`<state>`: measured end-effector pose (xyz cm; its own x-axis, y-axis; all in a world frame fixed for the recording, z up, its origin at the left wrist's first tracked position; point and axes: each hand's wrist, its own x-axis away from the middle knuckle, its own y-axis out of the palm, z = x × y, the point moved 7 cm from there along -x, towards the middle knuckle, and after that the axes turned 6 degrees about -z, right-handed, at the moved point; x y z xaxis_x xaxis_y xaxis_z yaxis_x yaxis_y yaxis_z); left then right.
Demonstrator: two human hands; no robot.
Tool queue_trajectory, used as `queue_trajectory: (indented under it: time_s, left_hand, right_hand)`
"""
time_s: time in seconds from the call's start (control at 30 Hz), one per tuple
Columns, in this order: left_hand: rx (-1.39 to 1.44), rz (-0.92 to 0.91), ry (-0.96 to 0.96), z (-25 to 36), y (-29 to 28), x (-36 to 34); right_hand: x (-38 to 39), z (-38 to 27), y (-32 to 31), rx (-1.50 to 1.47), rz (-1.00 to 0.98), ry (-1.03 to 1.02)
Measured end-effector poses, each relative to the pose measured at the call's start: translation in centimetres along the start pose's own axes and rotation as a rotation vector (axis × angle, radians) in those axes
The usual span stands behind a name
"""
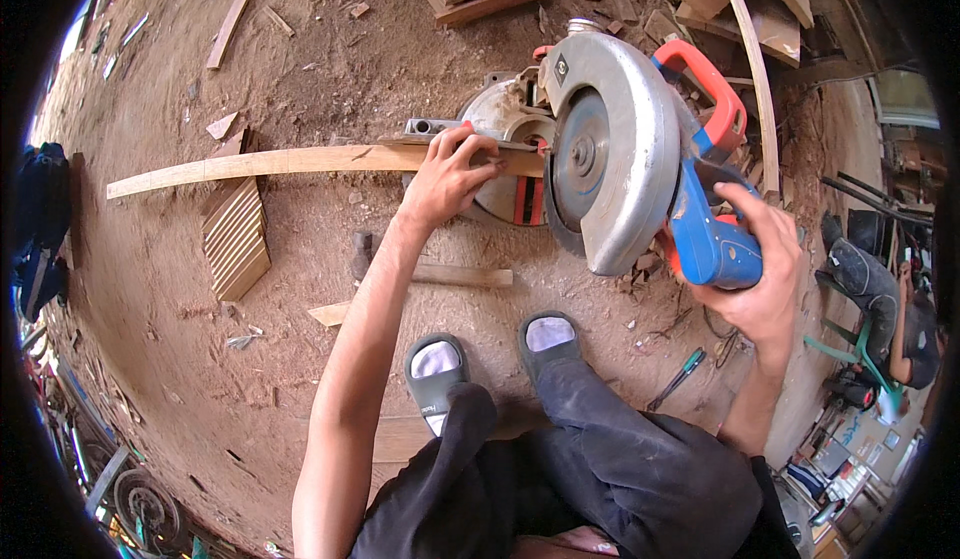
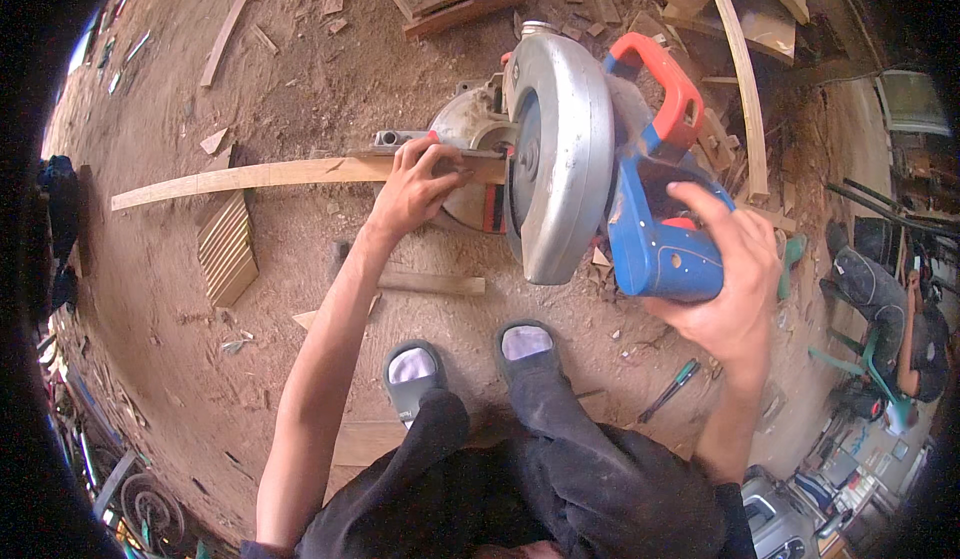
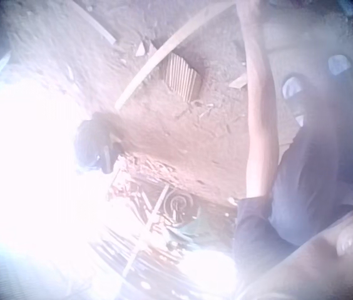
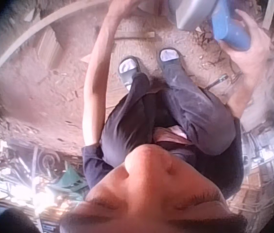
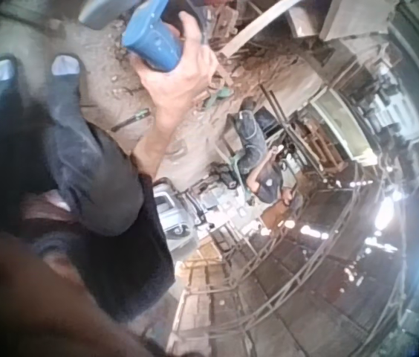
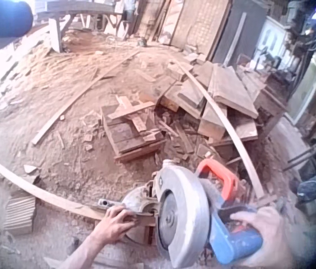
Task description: The person cuts a piece of wood using a miter saw.
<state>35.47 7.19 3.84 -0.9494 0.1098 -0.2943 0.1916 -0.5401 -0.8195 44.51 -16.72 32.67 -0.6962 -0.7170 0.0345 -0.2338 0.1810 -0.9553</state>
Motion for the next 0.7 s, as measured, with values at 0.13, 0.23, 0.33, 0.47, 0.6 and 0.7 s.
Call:
queue_trajectory:
  time_s: [0.13,0.23,0.33,0.47,0.6,0.7]
  left_hand:
    - [0.023,-0.006,-0.018,0.0,-0.1,-0.1]
    - [0.057,0.003,-0.027,0.0,-0.2,-0.1]
    - [0.072,0.039,-0.029,0.0,-0.4,-0.2]
    - [0.056,0.047,-0.015,0.0,-0.3,-0.2]
    - [0.056,0.063,-0.006,0.3,-0.6,-0.4]
    - [0.044,0.041,0.002,0.1,-0.3,-0.2]
  right_hand:
    - [1.1,0.4,1.7,0.053,-0.016,-0.095]
    - [3.7,1.7,4.6,0.045,-0.038,-0.035]
    - [4.9,1.6,6.0,0.091,0.063,-0.083]
    - [6.1,1.6,8.0,0.1,0.148,-0.141]
    - [7.6,1.9,9.8,0.11,0.176,-0.152]
    - [7.5,1.7,10.0,0.116,0.161,-0.135]
